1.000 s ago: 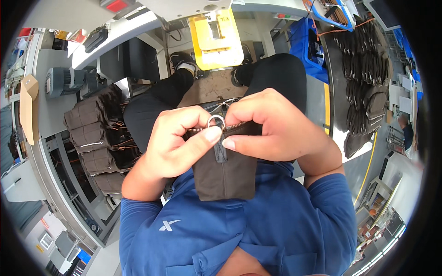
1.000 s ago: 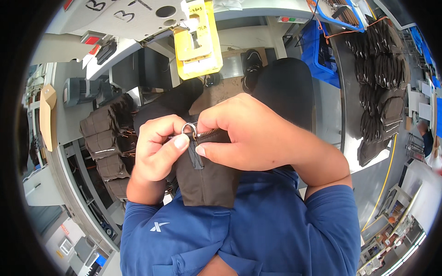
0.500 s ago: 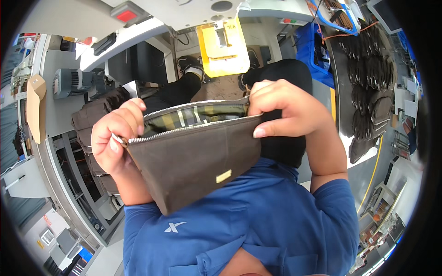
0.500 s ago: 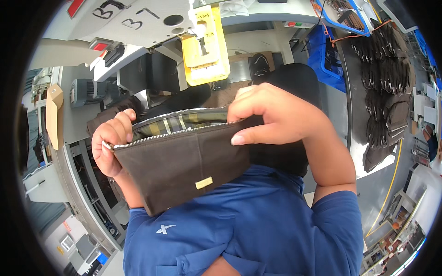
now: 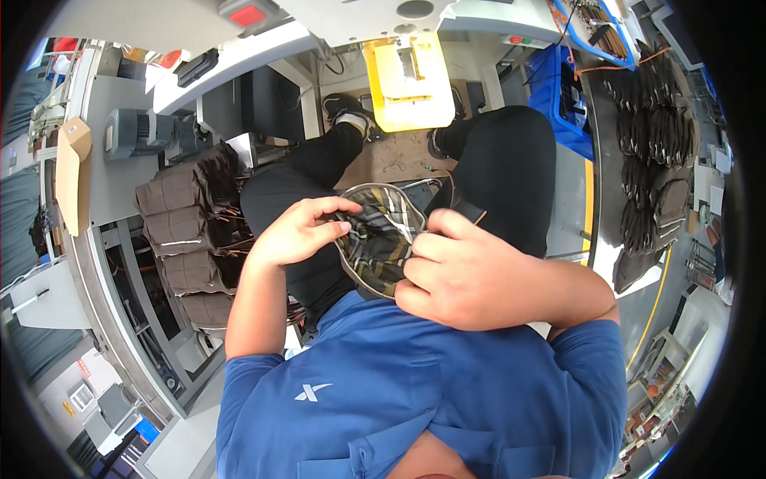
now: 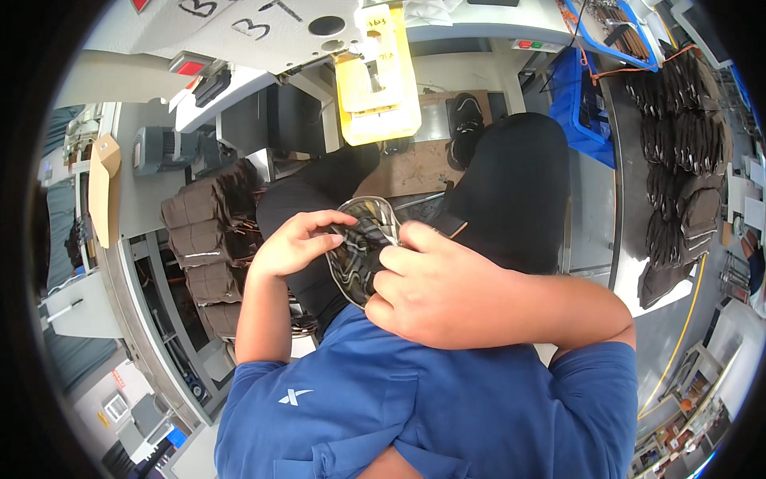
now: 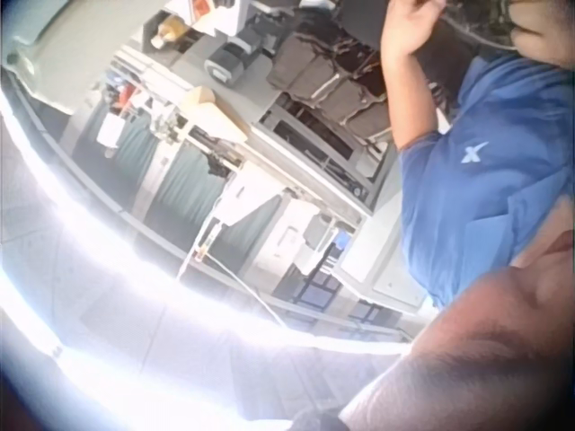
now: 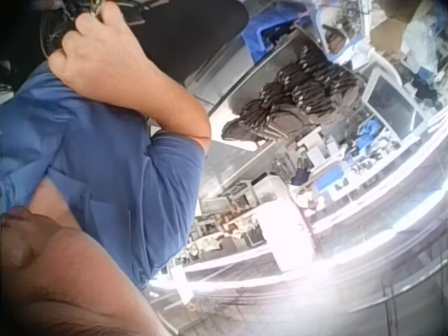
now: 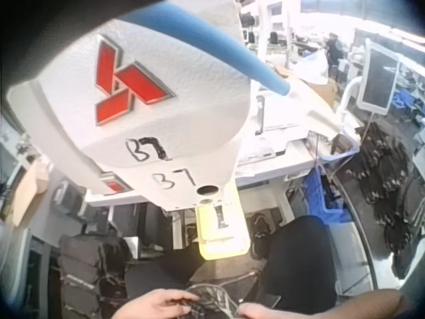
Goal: Sewing and assembling components onto leather pouches using an industrial sewing machine.
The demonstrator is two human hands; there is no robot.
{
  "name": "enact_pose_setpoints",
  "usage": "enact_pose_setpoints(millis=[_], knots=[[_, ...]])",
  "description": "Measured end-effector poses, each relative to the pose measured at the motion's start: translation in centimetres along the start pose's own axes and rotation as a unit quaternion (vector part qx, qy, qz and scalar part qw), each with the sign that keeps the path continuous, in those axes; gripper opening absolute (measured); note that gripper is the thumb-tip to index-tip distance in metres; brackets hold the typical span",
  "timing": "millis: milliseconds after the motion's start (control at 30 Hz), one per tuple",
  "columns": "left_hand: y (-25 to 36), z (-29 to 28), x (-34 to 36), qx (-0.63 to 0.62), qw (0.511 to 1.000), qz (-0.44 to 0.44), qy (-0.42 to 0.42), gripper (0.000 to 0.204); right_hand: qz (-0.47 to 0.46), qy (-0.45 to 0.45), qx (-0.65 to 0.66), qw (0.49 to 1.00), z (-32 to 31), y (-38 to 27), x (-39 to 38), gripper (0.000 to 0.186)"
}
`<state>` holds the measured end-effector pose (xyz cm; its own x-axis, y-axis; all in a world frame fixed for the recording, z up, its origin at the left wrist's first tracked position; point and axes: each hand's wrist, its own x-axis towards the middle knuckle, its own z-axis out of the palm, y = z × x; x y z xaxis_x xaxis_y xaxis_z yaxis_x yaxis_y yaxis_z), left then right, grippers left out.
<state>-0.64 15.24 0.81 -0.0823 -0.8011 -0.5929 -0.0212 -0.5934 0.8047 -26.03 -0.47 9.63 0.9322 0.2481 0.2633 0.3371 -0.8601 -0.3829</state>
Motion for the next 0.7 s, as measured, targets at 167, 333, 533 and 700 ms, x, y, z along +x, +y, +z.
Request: enact_pose_setpoints(millis=[167,333,533,700], knots=[[1.4,-0.3,-1.7,-0.011,0.998,0.051,0.030,0.061,0.066,-0.020,-0.054,0.996,-0.6,0.2,-0.2,0.009],[3.8,0.0,-3.5,-0.009,0.980,0.158,0.118,0.074,0.048,-0.030,-0.087,0.995,-2.4,0.2,0.2,0.016],[4.3,0.9,-4.9,-0.132,0.960,0.215,0.122,0.077,-0.046,0.110,-0.071,0.990,-3.2,-0.7,1.2,0.025],[4.2,1.0,-5.3,-0.171,0.952,0.227,0.113,0.077,-0.072,0.169,-0.070,0.980,-3.7,-0.8,1.3,0.017]])
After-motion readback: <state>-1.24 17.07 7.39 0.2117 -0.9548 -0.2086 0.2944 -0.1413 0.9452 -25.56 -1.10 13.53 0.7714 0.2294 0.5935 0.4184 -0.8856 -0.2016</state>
